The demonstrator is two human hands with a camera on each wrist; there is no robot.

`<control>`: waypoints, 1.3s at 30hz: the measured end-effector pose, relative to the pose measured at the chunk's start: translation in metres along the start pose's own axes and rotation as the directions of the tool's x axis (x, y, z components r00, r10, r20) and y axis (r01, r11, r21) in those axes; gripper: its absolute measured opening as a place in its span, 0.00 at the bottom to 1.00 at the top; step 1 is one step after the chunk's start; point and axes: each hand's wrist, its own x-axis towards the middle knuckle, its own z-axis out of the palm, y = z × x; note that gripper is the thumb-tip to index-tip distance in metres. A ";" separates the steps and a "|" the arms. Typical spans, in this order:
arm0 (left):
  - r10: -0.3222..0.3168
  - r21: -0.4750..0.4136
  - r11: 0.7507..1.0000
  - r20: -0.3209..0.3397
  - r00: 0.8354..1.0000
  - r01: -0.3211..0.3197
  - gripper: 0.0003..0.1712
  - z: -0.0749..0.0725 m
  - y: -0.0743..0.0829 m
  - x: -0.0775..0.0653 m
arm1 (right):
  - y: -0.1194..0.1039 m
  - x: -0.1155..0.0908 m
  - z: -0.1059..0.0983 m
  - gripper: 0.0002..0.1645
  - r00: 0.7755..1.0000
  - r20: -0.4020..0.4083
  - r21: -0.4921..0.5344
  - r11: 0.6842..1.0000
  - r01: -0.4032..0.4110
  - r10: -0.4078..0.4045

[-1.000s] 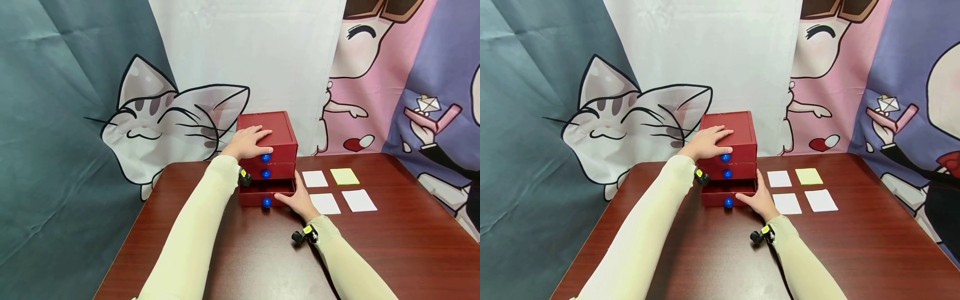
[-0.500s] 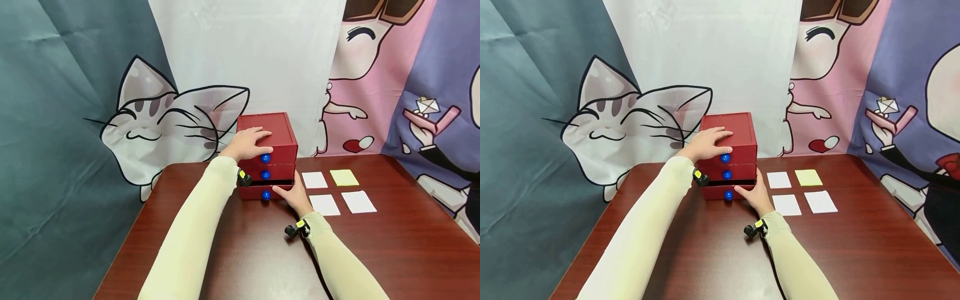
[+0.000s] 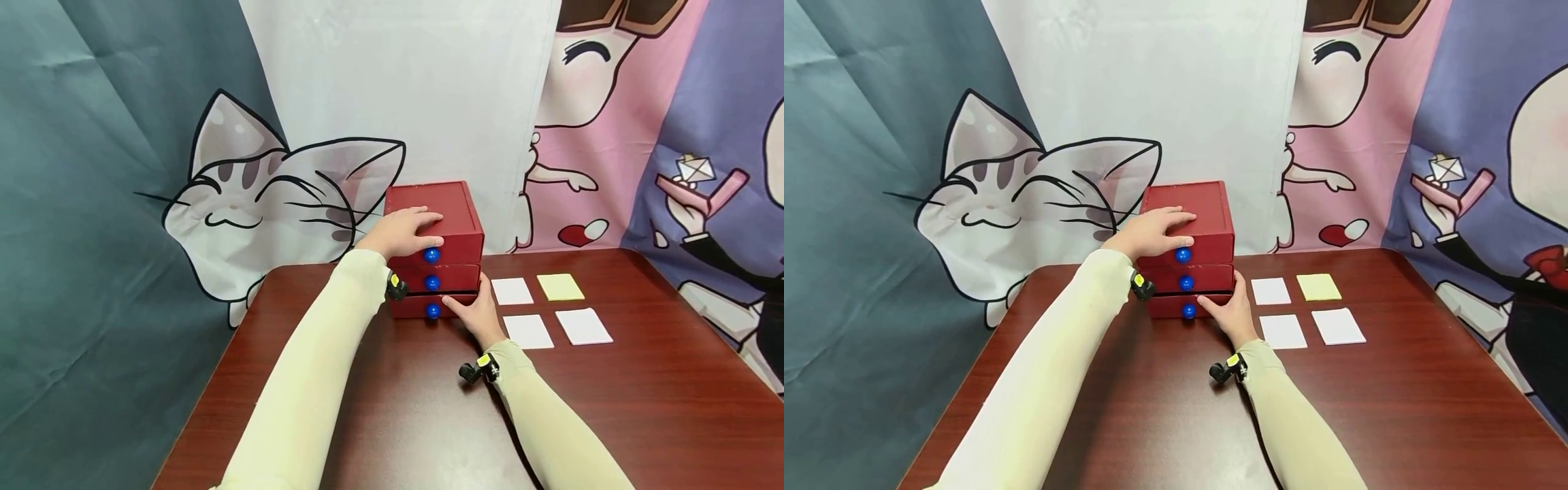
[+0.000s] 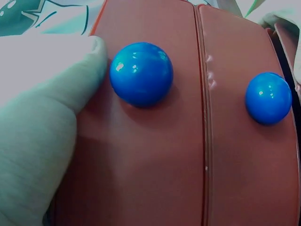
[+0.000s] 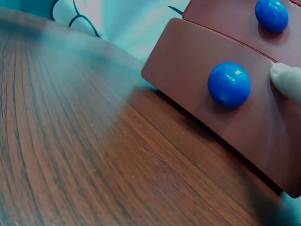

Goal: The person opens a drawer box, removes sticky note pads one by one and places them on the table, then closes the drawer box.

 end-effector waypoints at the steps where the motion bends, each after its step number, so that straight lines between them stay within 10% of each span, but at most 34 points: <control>1: 0.001 0.001 1.000 0.004 1.000 -0.001 0.39 0.000 0.001 -0.001 | 0.000 0.000 0.001 0.59 1.000 -0.009 -0.003 1.000 0.000 0.000; 39: -0.007 0.035 0.999 -0.031 0.999 0.008 0.35 0.005 -0.004 -0.008 | -0.004 0.001 0.020 0.56 0.994 -0.109 -0.023 0.999 -0.034 0.032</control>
